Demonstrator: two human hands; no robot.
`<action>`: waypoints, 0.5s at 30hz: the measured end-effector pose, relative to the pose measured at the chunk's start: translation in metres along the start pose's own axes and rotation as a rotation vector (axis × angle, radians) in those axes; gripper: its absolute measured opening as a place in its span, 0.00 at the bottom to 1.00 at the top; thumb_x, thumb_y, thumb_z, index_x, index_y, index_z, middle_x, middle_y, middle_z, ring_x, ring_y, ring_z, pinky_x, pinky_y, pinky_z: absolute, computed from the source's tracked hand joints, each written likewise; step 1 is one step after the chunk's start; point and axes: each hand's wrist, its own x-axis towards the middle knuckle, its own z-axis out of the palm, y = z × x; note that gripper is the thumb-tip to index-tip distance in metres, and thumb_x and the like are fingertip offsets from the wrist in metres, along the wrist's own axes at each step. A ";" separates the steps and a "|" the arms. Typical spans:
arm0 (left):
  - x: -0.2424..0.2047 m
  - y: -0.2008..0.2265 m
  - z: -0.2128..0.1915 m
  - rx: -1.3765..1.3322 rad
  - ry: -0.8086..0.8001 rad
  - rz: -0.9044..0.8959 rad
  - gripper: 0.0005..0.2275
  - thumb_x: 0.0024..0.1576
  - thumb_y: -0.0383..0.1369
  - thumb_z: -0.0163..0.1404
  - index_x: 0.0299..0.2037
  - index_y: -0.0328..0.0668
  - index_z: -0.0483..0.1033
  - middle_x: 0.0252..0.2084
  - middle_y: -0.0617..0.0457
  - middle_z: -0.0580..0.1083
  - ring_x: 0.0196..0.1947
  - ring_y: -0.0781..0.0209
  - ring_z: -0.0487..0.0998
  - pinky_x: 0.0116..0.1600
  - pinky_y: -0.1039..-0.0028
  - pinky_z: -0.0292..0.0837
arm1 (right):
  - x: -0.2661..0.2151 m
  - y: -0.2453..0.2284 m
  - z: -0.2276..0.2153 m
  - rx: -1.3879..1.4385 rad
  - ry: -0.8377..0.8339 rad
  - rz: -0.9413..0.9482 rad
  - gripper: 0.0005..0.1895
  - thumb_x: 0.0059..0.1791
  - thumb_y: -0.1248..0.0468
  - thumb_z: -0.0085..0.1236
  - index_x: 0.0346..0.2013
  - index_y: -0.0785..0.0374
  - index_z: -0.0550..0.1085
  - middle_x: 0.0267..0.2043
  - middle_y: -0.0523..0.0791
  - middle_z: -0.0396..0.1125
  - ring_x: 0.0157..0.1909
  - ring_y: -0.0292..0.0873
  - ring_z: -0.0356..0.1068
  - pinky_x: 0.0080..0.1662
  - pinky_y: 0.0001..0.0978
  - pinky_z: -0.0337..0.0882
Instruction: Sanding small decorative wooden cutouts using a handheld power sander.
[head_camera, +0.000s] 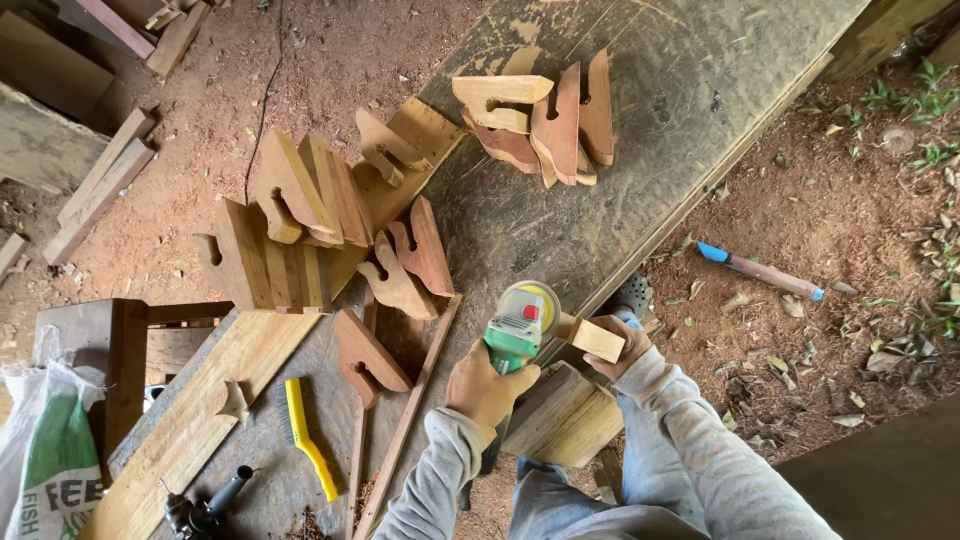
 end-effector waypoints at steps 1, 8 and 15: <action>0.001 0.001 -0.002 -0.059 -0.007 0.007 0.26 0.39 0.52 0.63 0.43 0.46 0.74 0.41 0.38 0.78 0.51 0.36 0.79 0.52 0.52 0.72 | 0.000 -0.001 0.000 0.029 -0.005 0.006 0.33 0.29 0.54 0.75 0.50 0.36 0.80 0.33 0.43 0.77 0.34 0.50 0.76 0.42 0.37 0.74; 0.017 -0.025 0.006 -0.271 -0.071 0.009 0.23 0.38 0.50 0.66 0.37 0.46 0.76 0.32 0.46 0.77 0.40 0.50 0.82 0.49 0.61 0.73 | -0.006 -0.040 0.001 0.270 -0.073 -0.185 0.26 0.33 0.72 0.69 0.45 0.59 0.75 0.33 0.39 0.74 0.32 0.34 0.71 0.37 0.24 0.72; 0.023 -0.033 -0.005 -0.479 -0.115 0.039 0.18 0.45 0.43 0.67 0.35 0.42 0.76 0.26 0.44 0.76 0.30 0.48 0.81 0.39 0.58 0.76 | 0.001 0.015 0.016 0.103 0.015 -0.128 0.32 0.30 0.57 0.73 0.49 0.45 0.77 0.41 0.42 0.80 0.45 0.56 0.78 0.49 0.44 0.75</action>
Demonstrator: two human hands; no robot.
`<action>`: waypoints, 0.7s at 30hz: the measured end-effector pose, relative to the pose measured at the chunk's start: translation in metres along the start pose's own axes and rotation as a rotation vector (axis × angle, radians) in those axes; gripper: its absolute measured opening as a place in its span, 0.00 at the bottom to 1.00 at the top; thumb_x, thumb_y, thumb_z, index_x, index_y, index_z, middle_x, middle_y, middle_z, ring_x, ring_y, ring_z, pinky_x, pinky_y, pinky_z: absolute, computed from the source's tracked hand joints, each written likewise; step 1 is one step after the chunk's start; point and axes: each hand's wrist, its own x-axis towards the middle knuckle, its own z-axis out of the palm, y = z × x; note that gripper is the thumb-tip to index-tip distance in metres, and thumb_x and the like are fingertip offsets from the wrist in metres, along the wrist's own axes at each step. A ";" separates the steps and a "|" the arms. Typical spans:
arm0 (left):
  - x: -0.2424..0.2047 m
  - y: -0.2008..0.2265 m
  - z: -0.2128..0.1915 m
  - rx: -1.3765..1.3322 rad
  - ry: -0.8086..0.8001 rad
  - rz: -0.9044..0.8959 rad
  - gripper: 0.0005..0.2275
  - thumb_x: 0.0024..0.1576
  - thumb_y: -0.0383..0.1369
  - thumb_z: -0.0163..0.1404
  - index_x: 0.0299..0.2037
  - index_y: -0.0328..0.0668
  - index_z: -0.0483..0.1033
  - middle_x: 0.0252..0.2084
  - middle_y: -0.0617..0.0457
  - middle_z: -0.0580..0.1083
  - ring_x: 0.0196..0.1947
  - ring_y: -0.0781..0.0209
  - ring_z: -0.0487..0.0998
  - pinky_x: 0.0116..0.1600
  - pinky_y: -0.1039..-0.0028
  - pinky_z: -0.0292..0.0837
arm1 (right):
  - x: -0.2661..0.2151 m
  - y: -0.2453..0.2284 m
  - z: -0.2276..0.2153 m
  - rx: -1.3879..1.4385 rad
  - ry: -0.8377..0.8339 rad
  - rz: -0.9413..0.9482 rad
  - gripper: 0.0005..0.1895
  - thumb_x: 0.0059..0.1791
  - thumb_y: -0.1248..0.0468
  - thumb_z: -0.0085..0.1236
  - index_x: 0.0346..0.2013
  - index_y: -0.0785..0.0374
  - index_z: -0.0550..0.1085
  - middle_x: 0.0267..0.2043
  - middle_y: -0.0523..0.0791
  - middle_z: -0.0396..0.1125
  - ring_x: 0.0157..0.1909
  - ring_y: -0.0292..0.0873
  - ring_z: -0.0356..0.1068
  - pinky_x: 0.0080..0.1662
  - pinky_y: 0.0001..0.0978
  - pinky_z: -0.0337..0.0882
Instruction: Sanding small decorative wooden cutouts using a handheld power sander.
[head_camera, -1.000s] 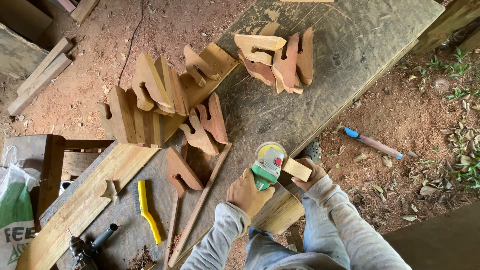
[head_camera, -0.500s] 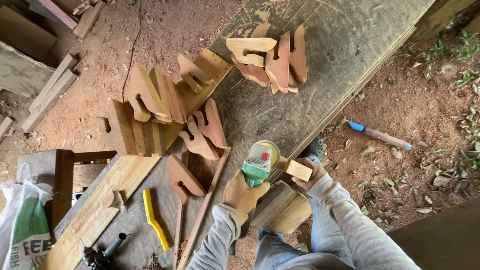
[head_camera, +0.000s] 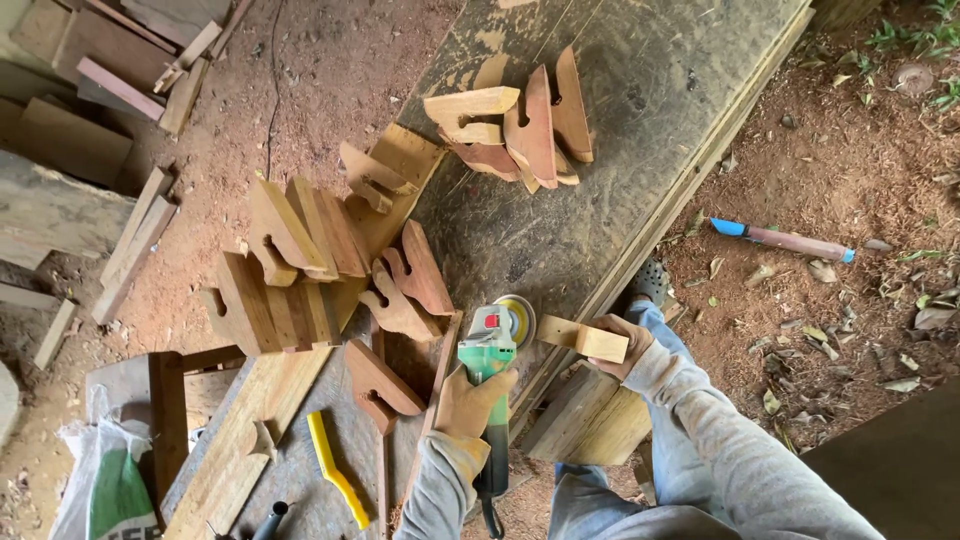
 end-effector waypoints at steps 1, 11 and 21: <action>0.001 0.000 -0.001 -0.054 0.000 -0.011 0.17 0.46 0.40 0.66 0.38 0.39 0.77 0.26 0.44 0.76 0.28 0.50 0.79 0.36 0.61 0.75 | -0.001 -0.003 -0.001 0.032 -0.004 -0.039 0.31 0.31 0.58 0.72 0.49 0.48 0.77 0.42 0.44 0.80 0.45 0.58 0.78 0.48 0.48 0.76; -0.018 0.017 0.007 -0.175 -0.057 -0.022 0.14 0.48 0.27 0.59 0.43 0.28 0.80 0.27 0.44 0.76 0.21 0.58 0.74 0.26 0.72 0.72 | 0.001 -0.026 -0.018 0.159 -0.111 -0.094 0.27 0.33 0.69 0.72 0.46 0.61 0.74 0.39 0.41 0.76 0.38 0.36 0.77 0.42 0.24 0.76; -0.018 0.013 0.011 -0.103 0.010 0.062 0.12 0.46 0.28 0.60 0.40 0.31 0.80 0.27 0.46 0.78 0.21 0.59 0.74 0.27 0.73 0.71 | 0.002 -0.044 -0.021 0.272 -0.128 -0.050 0.29 0.34 0.73 0.71 0.49 0.63 0.75 0.41 0.42 0.77 0.39 0.36 0.76 0.45 0.25 0.77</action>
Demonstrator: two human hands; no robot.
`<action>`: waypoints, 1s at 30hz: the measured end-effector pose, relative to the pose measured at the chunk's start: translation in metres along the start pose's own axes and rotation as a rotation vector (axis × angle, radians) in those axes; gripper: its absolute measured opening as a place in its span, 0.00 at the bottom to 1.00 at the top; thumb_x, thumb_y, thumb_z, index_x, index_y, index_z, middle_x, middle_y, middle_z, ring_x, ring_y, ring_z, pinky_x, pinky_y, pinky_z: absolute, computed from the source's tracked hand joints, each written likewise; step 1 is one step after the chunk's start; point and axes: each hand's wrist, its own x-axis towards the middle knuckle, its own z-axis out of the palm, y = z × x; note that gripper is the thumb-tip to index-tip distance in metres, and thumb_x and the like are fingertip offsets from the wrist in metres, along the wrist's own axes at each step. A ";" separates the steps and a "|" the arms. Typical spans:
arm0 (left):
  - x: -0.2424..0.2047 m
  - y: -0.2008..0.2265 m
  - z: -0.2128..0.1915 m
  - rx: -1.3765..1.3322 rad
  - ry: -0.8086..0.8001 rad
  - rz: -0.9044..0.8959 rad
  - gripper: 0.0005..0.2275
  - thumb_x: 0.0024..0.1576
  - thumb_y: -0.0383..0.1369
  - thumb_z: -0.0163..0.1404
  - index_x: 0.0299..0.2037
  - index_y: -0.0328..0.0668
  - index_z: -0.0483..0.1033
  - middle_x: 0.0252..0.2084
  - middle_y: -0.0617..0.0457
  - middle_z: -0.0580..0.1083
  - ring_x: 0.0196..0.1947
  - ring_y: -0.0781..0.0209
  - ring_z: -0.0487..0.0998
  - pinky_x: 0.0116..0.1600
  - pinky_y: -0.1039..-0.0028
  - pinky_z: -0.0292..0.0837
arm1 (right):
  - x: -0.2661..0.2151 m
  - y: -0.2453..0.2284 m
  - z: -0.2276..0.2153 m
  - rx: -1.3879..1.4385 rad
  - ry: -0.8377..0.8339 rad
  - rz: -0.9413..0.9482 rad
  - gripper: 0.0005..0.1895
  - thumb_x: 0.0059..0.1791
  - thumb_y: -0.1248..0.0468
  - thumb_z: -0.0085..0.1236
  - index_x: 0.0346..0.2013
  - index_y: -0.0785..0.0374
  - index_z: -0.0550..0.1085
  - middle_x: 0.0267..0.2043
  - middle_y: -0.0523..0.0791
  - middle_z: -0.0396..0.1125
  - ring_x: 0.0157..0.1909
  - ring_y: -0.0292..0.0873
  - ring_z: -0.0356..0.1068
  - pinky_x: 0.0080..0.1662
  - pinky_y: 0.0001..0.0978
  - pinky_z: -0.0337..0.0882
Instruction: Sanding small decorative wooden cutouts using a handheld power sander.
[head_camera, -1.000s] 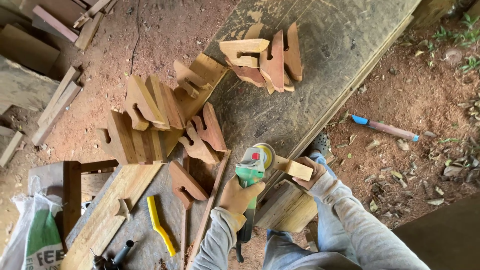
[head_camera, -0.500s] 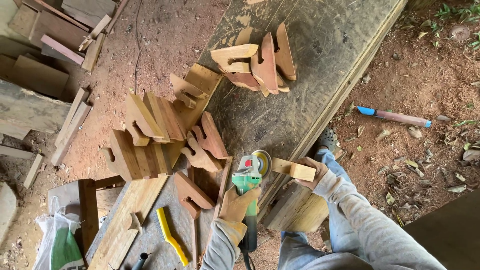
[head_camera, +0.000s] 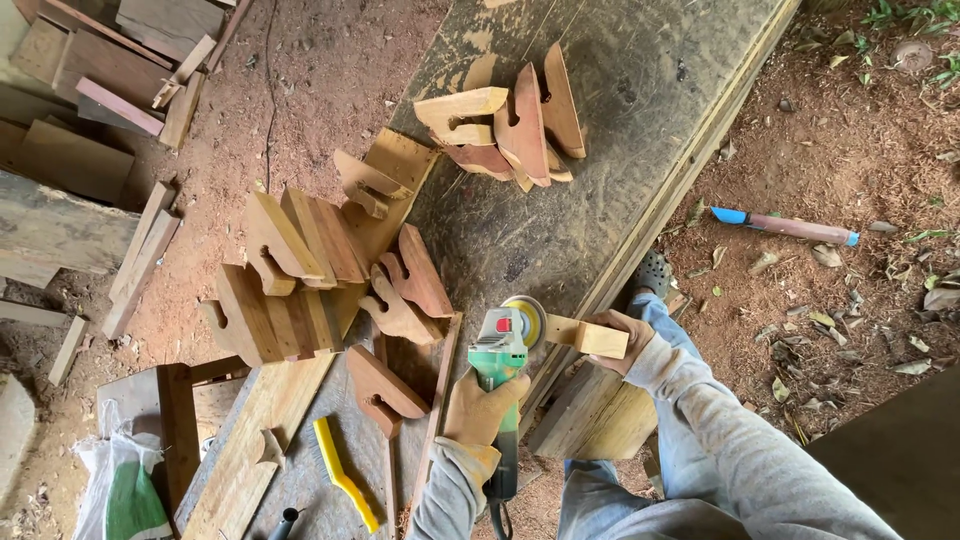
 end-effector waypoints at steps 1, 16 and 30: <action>-0.001 0.001 0.002 0.033 0.014 0.023 0.12 0.46 0.28 0.61 0.39 0.32 0.81 0.26 0.47 0.78 0.20 0.60 0.74 0.27 0.73 0.71 | 0.000 -0.001 -0.002 0.016 -0.010 -0.002 0.29 0.34 0.74 0.70 0.49 0.63 0.75 0.40 0.42 0.77 0.39 0.36 0.76 0.44 0.25 0.77; -0.015 -0.002 0.022 0.626 0.170 0.086 0.21 0.41 0.46 0.62 0.41 0.45 0.79 0.32 0.54 0.81 0.28 0.56 0.80 0.39 0.70 0.75 | -0.004 0.012 -0.001 0.032 0.007 -0.024 0.29 0.33 0.75 0.68 0.49 0.63 0.74 0.41 0.43 0.76 0.41 0.37 0.77 0.44 0.26 0.77; -0.009 -0.003 0.012 0.577 0.203 0.120 0.17 0.46 0.43 0.61 0.40 0.42 0.76 0.30 0.55 0.81 0.23 0.61 0.80 0.31 0.75 0.77 | -0.001 -0.007 -0.002 0.005 -0.004 -0.008 0.25 0.34 0.76 0.66 0.45 0.61 0.76 0.38 0.41 0.77 0.38 0.35 0.76 0.41 0.24 0.77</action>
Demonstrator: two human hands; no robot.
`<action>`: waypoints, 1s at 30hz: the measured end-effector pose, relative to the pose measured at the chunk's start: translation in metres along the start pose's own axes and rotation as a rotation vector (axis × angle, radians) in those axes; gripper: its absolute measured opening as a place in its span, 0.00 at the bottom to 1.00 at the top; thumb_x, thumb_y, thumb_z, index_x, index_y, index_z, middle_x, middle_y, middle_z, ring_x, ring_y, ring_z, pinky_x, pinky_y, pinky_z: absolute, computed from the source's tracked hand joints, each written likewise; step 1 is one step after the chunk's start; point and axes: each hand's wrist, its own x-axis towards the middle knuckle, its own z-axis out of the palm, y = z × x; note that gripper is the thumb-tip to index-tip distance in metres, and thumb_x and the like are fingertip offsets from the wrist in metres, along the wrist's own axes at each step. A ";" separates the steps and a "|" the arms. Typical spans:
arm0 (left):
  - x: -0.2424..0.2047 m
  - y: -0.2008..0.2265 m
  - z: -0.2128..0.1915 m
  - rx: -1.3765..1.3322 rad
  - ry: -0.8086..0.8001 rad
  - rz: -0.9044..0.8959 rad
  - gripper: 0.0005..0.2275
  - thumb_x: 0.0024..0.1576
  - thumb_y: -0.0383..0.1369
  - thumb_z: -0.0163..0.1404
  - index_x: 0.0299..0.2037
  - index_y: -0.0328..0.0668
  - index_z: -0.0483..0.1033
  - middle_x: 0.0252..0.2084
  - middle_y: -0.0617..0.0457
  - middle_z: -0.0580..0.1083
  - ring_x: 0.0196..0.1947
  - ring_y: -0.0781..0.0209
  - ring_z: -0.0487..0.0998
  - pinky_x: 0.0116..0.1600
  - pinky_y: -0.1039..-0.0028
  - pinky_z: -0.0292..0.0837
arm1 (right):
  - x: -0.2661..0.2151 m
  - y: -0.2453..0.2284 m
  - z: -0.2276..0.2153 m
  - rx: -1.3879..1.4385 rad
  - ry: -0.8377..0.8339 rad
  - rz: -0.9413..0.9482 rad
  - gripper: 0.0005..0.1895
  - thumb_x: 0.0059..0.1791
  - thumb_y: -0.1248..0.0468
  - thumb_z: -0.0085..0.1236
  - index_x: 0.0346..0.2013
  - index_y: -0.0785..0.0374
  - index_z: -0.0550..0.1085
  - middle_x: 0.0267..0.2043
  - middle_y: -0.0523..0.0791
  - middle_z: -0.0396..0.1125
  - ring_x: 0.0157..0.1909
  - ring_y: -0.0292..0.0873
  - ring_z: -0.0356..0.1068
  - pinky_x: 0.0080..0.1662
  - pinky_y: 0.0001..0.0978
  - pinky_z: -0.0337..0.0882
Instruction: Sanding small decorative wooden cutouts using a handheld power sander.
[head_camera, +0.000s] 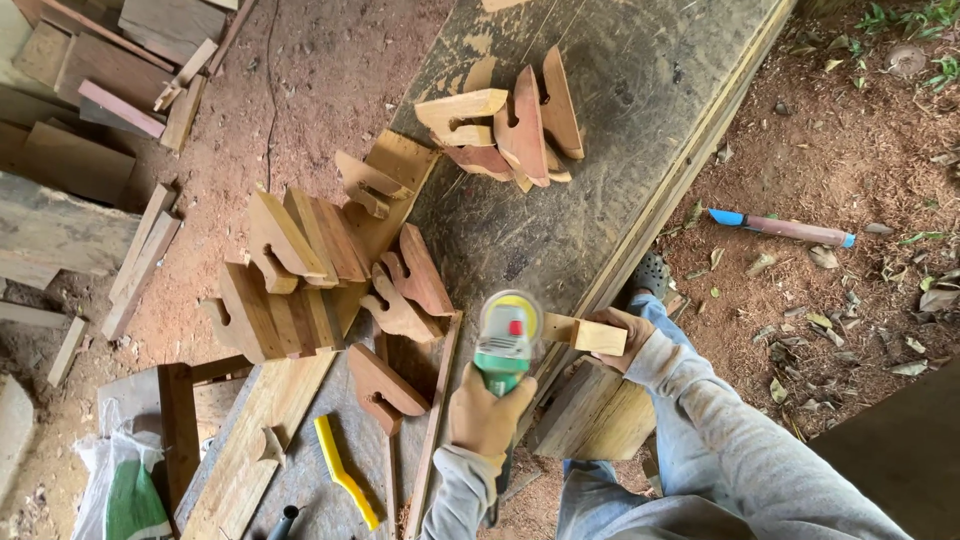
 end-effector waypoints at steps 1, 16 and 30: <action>0.000 -0.004 0.006 0.107 -0.015 0.064 0.18 0.47 0.44 0.60 0.39 0.41 0.72 0.31 0.55 0.80 0.21 0.62 0.78 0.28 0.77 0.78 | 0.001 -0.002 0.000 -0.007 0.012 -0.019 0.25 0.35 0.76 0.67 0.46 0.61 0.76 0.39 0.41 0.78 0.38 0.35 0.77 0.42 0.24 0.77; -0.004 -0.010 0.027 0.371 0.032 0.137 0.24 0.48 0.52 0.61 0.42 0.42 0.70 0.24 0.52 0.78 0.19 0.52 0.78 0.29 0.62 0.75 | -0.001 -0.006 0.002 -0.087 0.042 -0.040 0.27 0.32 0.74 0.72 0.45 0.60 0.76 0.37 0.41 0.77 0.37 0.36 0.77 0.41 0.23 0.76; 0.012 0.003 -0.019 -0.288 -0.118 -0.067 0.13 0.47 0.34 0.62 0.41 0.40 0.81 0.30 0.53 0.82 0.23 0.64 0.79 0.30 0.78 0.74 | 0.002 0.033 0.006 -0.098 0.051 0.025 0.29 0.30 0.65 0.73 0.46 0.55 0.77 0.38 0.42 0.78 0.39 0.43 0.77 0.45 0.31 0.76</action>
